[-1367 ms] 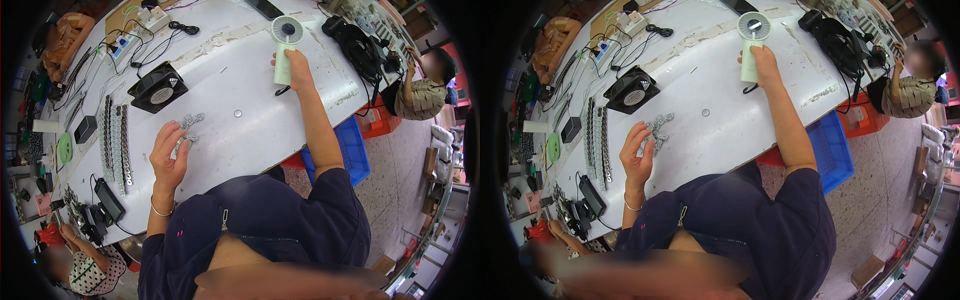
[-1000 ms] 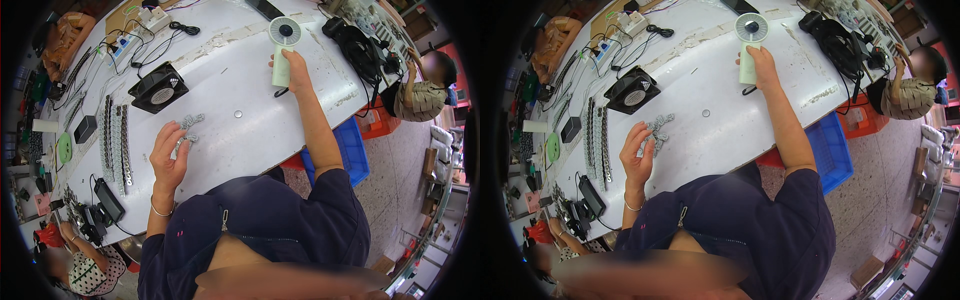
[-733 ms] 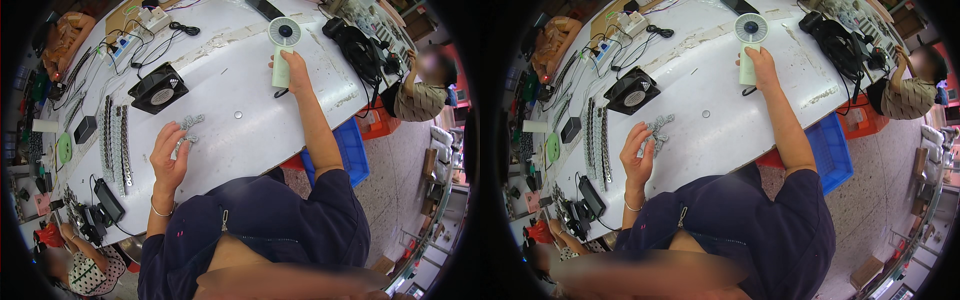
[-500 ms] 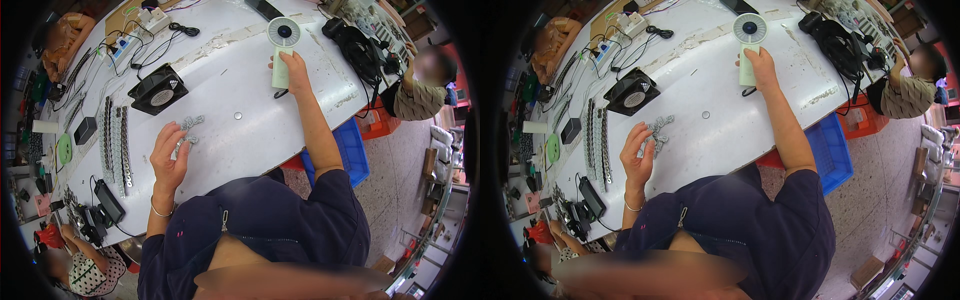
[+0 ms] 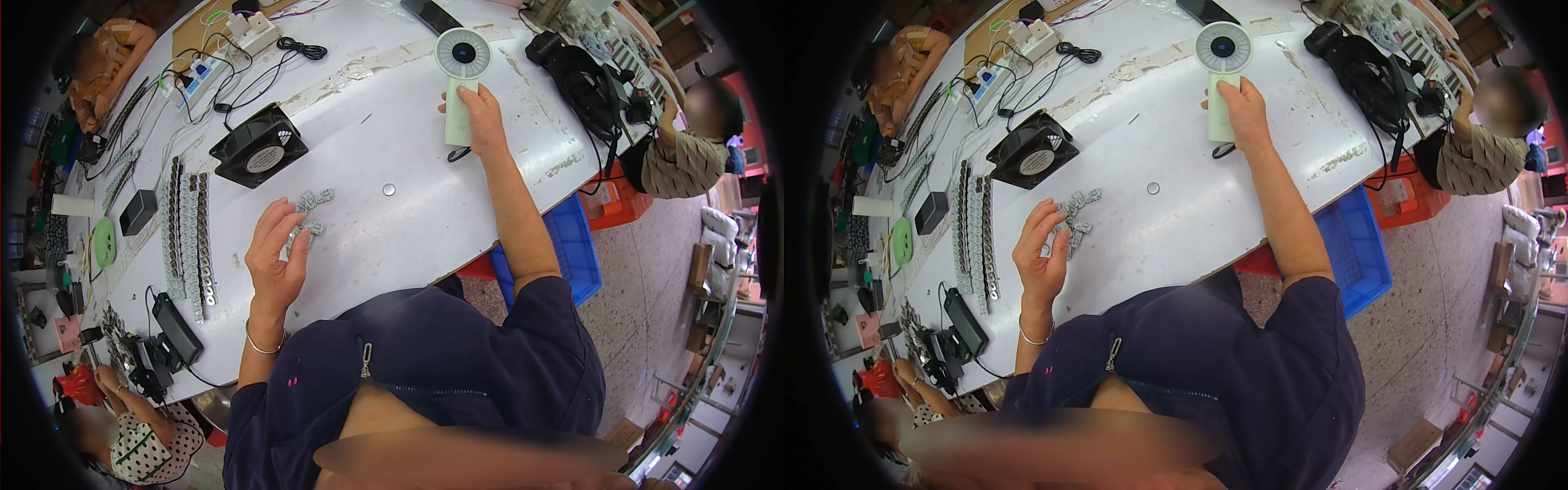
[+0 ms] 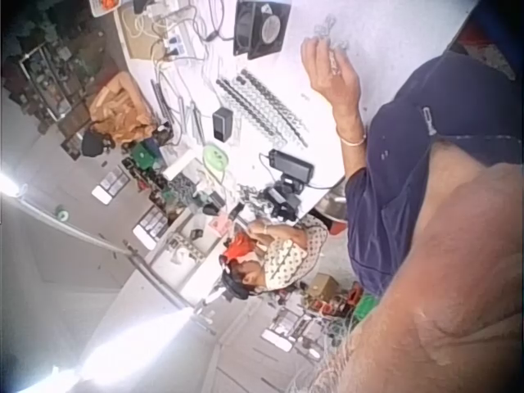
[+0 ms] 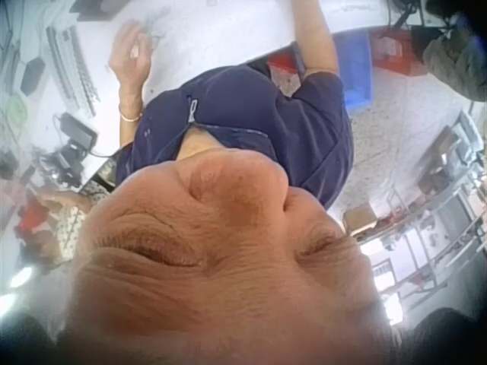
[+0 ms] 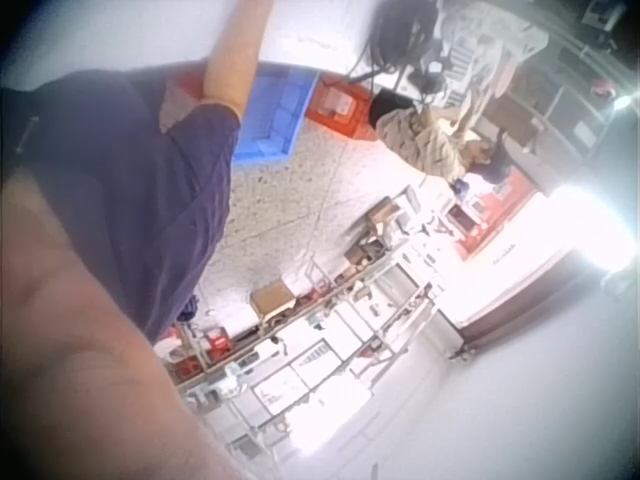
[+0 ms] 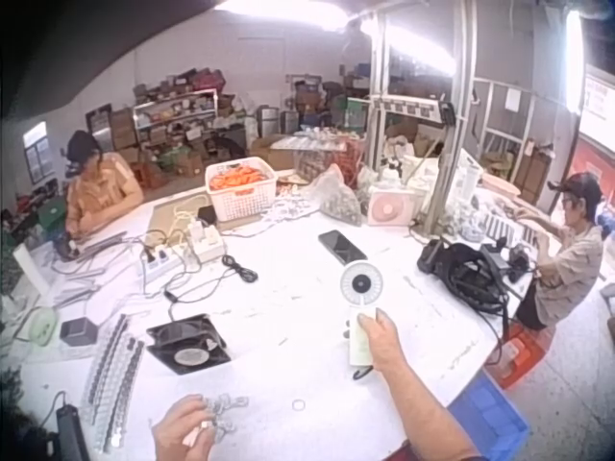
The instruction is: Assembling small metal components by hand at a workstation.
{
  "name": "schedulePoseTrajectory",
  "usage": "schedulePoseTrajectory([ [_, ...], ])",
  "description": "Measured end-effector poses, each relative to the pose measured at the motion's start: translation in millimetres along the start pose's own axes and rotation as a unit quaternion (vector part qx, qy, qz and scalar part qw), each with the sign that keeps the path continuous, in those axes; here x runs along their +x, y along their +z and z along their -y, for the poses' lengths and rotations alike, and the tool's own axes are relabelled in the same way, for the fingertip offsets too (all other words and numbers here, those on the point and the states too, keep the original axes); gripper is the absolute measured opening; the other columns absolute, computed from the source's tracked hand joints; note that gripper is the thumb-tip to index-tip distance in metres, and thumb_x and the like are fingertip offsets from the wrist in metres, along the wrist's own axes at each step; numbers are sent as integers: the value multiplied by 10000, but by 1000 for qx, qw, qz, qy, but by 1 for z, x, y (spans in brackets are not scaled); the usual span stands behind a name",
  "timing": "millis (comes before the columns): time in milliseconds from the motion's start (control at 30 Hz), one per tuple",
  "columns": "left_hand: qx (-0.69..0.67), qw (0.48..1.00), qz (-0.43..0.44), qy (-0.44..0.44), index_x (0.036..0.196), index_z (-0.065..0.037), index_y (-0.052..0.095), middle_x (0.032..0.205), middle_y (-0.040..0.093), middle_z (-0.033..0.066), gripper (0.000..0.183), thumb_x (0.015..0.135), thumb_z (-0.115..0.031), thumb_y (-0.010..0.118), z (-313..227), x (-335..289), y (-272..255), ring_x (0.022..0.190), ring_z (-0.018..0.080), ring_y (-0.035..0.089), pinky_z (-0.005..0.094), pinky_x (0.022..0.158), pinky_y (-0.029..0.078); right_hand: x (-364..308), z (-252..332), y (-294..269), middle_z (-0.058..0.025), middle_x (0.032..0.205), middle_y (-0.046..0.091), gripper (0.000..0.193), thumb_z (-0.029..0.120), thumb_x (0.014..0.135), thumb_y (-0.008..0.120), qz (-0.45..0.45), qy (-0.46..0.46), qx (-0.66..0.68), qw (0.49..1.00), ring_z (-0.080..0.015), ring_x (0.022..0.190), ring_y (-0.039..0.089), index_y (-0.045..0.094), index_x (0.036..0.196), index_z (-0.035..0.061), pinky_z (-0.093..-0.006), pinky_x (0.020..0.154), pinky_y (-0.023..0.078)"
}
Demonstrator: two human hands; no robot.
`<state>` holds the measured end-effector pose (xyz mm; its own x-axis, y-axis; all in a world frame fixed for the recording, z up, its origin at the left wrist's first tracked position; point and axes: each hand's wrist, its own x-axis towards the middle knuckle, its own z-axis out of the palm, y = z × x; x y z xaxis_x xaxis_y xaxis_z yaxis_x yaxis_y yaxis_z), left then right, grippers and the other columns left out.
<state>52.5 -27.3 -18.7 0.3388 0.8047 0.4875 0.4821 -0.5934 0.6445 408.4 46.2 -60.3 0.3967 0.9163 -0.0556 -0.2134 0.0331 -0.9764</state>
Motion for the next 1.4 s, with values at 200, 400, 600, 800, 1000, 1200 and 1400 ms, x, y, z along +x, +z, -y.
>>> schedulePoseTrajectory([
  [200,-1,1000,-3,3,977,5,670,1085,636,166,201,777,20,676,0,0,-1,1092,332,593,380,925,468,-4,2,5,-134,976,639,373,273,903,548,32,-18,8,999,-213,823,654,544,1142,-13,-332,688,526],
  [400,1,1000,-5,-1,975,4,671,1087,637,163,201,774,20,679,0,-1,-2,1092,329,593,377,925,469,-3,-2,3,-138,976,638,442,338,885,590,39,-29,-17,999,-215,824,656,541,1144,-17,-325,690,526],
  [600,-1,1000,-5,-2,972,5,670,1086,637,162,199,773,25,675,0,-1,-2,1095,327,593,376,926,469,-3,-2,3,-136,978,639,464,356,877,608,33,-30,-15,999,-215,826,656,543,1146,-16,-326,692,528],
  [800,-1,1000,-5,-2,970,5,669,1084,636,163,200,771,31,671,-1,0,-2,1097,326,591,376,928,467,-2,-1,2,-129,970,636,442,332,867,630,33,-30,-5,999,-215,822,656,546,1129,-14,-325,685,530],
  [1000,14,1000,-5,-3,969,6,664,1089,634,168,208,763,34,665,1,2,-5,1096,332,592,378,932,465,42,2,-18,-98,867,637,384,201,788,735,-32,31,-95,994,-199,722,653,554,1047,-17,-345,575,535],
  [1200,38,999,-6,-14,969,8,659,1094,634,174,209,760,25,664,8,2,-7,1089,338,595,381,927,467,153,10,-75,-124,880,668,356,151,701,798,-124,36,-179,975,-204,698,655,634,956,-37,-358,569,537],
  [1400,60,997,-8,-50,957,9,656,1096,632,179,194,763,23,656,12,1,-7,1079,336,598,380,923,469,255,3,-115,-160,961,654,484,46,601,847,-200,21,-1,980,-248,752,664,610,1001,-87,-362,627,552],
])
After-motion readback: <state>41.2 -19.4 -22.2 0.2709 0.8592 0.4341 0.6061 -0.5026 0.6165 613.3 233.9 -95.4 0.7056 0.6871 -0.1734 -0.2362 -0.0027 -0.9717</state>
